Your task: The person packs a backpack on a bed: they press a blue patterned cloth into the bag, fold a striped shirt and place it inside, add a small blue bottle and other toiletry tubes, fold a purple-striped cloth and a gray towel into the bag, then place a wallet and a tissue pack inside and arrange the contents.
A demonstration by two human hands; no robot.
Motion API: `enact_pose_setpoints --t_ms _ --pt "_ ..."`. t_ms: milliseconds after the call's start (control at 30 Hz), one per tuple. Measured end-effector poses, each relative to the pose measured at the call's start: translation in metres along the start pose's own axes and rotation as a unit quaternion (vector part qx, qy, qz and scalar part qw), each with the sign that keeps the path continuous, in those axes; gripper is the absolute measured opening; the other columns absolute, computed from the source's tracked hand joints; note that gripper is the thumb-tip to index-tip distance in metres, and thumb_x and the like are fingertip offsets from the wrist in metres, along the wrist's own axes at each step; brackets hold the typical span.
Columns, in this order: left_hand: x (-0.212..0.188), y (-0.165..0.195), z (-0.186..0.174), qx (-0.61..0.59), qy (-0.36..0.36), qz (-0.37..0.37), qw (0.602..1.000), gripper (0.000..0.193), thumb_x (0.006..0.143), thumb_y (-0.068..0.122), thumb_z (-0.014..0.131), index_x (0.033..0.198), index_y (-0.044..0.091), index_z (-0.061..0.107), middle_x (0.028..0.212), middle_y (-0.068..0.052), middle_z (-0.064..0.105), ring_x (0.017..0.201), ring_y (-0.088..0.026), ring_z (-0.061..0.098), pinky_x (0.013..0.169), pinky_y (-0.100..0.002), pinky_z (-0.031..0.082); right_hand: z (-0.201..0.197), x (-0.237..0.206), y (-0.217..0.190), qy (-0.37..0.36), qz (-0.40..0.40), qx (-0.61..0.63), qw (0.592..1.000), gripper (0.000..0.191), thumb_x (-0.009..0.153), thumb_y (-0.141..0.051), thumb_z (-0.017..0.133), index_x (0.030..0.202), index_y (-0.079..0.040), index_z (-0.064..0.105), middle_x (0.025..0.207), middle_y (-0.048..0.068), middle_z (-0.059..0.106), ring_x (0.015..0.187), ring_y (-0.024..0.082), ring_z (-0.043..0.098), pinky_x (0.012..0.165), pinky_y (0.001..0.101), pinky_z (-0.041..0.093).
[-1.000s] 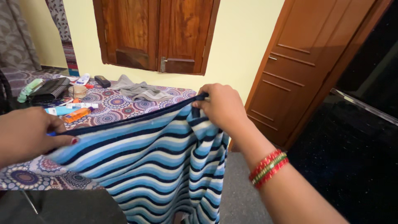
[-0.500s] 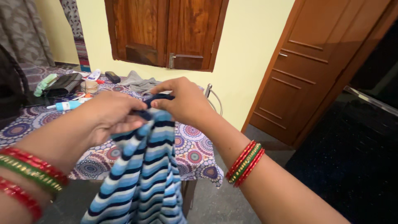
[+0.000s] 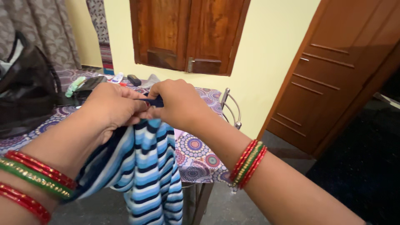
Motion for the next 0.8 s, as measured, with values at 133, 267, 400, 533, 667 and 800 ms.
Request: enact_pose_setpoints --t_ms 133,267,400,533,667,800 --pt "-0.017 -0.001 -0.028 0.192 0.062 0.101 0.974 0.024 0.079 0.019 0.08 0.1 0.008 0.081 0.093 -0.012 0.077 0.083 -0.025 0.074 0.073 -0.038 0.055 0.007 0.011 -0.013 0.027 -0.008 0.006 1.0 0.02 0.073 -0.021 0.082 0.089 -0.009 0.078 0.087 0.015 0.075 0.088 0.034 0.073 0.08 0.0431 0.056" --pt "-0.023 -0.023 -0.042 0.466 0.107 0.081 0.875 0.032 0.078 0.04 0.081 0.105 0.025 0.082 0.109 -0.01 0.075 0.105 -0.033 0.069 0.092 -0.046 0.057 -0.003 0.02 -0.008 0.034 0.043 0.029 0.998 0.014 0.075 -0.017 0.079 0.087 -0.01 0.077 0.083 0.013 0.075 0.082 0.031 0.075 0.078 0.0395 0.058" --pt "-0.017 -0.054 -0.064 0.502 0.123 0.044 0.855 0.036 0.079 0.04 0.079 0.112 0.026 0.08 0.118 -0.011 0.072 0.115 -0.034 0.066 0.096 -0.049 0.055 -0.021 0.026 0.004 0.061 0.026 0.013 0.998 0.012 0.078 -0.014 0.078 0.088 -0.008 0.076 0.085 0.013 0.076 0.084 0.03 0.075 0.078 0.039 0.057" --pt "0.005 -0.071 -0.106 0.567 0.104 -0.065 0.814 0.042 0.087 0.053 0.073 0.119 0.027 0.078 0.12 -0.01 0.076 0.114 -0.033 0.072 0.097 -0.048 0.058 -0.031 0.022 0.029 0.085 0.07 0.002 0.994 0.013 0.077 -0.013 0.078 0.089 -0.008 0.075 0.087 0.013 0.076 0.086 0.03 0.075 0.079 0.0392 0.057" --pt "0.031 -0.057 -0.147 0.607 0.095 -0.06 0.787 0.044 0.084 0.06 0.074 0.112 0.028 0.085 0.108 -0.008 0.084 0.104 -0.029 0.081 0.095 -0.045 0.064 -0.033 0.018 0.055 0.107 0.124 -0.03 0.986 0.013 0.077 -0.013 0.079 0.088 -0.008 0.074 0.089 0.014 0.076 0.088 0.031 0.074 0.081 0.0395 0.057" --pt "0.05 -0.03 -0.165 0.634 0.112 0.033 0.764 0.05 0.078 0.066 0.076 0.106 0.025 0.085 0.09 -0.009 0.084 0.088 -0.026 0.081 0.081 -0.041 0.061 -0.032 0.017 0.066 0.104 0.191 -0.043 0.975 0.015 0.082 -0.015 0.076 0.095 -0.009 0.071 0.089 0.014 0.075 0.089 0.033 0.073 0.08 0.0419 0.055"
Point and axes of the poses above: each hand's wrist, its own x-axis towards the middle knuckle, its own z-axis out of the palm, y = z × x, the point moved 3 cm from there along x, towards the middle knuckle
